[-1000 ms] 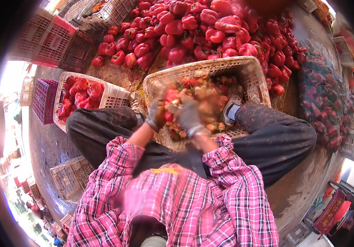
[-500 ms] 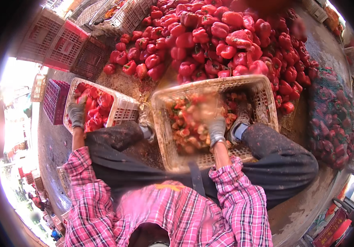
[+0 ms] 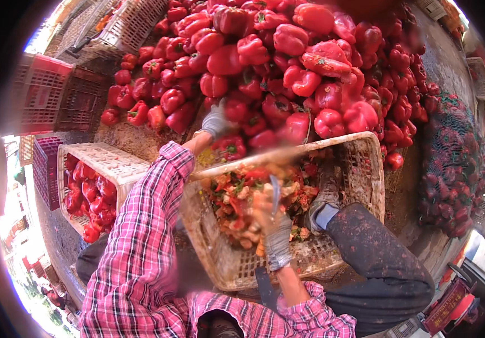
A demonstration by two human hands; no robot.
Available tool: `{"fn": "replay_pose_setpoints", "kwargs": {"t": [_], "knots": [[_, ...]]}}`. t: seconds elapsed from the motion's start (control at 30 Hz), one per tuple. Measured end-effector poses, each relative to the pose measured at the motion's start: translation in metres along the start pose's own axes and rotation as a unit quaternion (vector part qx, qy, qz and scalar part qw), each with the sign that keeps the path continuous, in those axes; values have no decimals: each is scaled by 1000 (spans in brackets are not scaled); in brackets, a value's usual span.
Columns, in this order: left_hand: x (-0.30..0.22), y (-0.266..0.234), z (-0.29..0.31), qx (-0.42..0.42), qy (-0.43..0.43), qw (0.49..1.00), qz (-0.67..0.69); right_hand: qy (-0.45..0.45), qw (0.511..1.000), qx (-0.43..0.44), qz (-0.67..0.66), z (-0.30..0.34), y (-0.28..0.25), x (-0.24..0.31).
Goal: The person sorts red bell peppers by hand, picking them from a large pile and placing them into crates.
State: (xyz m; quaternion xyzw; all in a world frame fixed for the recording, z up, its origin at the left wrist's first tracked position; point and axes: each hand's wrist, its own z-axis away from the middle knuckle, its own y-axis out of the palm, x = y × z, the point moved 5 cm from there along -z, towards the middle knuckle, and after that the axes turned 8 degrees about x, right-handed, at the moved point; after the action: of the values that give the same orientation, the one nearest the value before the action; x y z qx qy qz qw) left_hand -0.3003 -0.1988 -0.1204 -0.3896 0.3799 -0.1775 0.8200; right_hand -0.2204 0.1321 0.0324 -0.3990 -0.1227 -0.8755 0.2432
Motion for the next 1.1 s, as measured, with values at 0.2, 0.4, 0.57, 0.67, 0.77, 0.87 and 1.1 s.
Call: {"fn": "replay_pose_setpoints", "kwargs": {"t": [0.2, 0.4, 0.57, 0.67, 0.77, 0.87, 1.1], "knots": [[54, -10, -10, 8, -35, 994, 107, 51, 998, 33, -35, -2, -3, -8], [-45, -114, 125, 24, 132, 970, 205, -233, 920, -47, 312, 14, 21, 75], [-111, -128, 244, 113, 184, 890, 403, -289, 868, 44, 401, 54, 43, 103], [-120, -117, 276, 128, 149, 807, 558, -138, 819, 88, 550, 59, 44, 83], [-98, -126, 306, 58, 83, 935, 341, -34, 791, 169, 587, 66, 57, 64], [-96, -118, 315, 67, 69, 922, 376, -155, 838, 208, 479, 46, 30, -8], [-85, -94, 361, 174, 34, 822, 541, -335, 898, 146, 247, 74, 24, 64]]}}
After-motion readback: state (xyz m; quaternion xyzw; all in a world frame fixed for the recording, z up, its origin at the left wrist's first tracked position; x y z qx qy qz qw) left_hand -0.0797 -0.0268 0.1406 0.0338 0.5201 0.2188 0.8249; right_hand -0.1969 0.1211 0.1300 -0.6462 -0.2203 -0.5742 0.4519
